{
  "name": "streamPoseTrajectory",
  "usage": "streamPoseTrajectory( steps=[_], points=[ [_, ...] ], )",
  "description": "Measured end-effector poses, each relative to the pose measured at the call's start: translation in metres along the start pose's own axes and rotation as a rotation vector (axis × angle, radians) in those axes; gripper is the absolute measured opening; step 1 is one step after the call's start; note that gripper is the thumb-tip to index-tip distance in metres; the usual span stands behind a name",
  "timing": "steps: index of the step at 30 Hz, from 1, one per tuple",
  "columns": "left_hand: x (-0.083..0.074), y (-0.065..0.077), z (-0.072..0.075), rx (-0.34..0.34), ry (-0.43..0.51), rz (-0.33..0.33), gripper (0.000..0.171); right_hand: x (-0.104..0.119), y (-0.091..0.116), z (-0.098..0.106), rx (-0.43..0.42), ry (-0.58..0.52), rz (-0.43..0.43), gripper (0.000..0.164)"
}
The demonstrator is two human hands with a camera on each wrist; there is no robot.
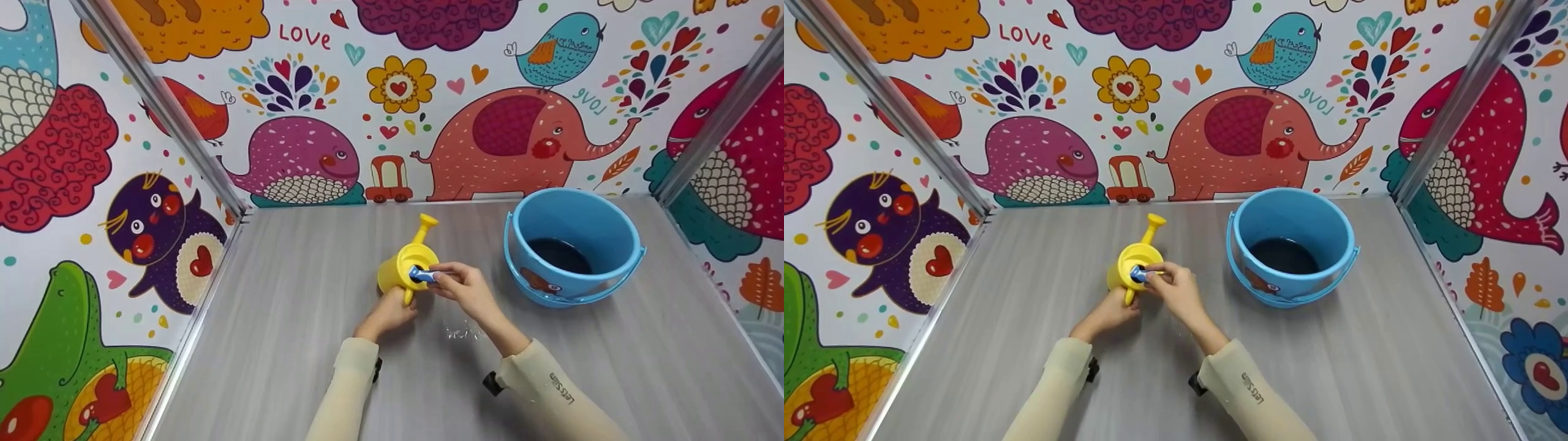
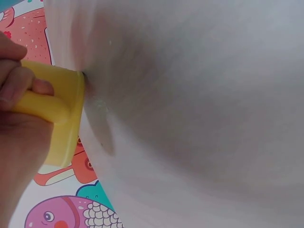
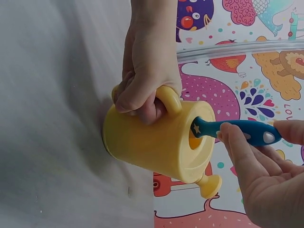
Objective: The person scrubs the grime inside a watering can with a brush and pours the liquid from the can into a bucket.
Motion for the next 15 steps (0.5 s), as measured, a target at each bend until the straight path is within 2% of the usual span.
streamPoseTrajectory(
  steps=[15],
  points=[
    [0.003,-0.001,0.001,-0.024,-0.021,-0.003,0.036,-0.010,-0.010,-0.012,0.011,-0.028,0.018,0.034]
  ],
)
Point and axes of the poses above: each hand's wrist, its own y-axis away from the middle knuckle, its own z-axis out of the back of the hand, x = y × z, the point moved 6 cm from there along -y, towards the middle knuckle, and after that the axes turned 4 degrees about y, right-handed, at the moved point
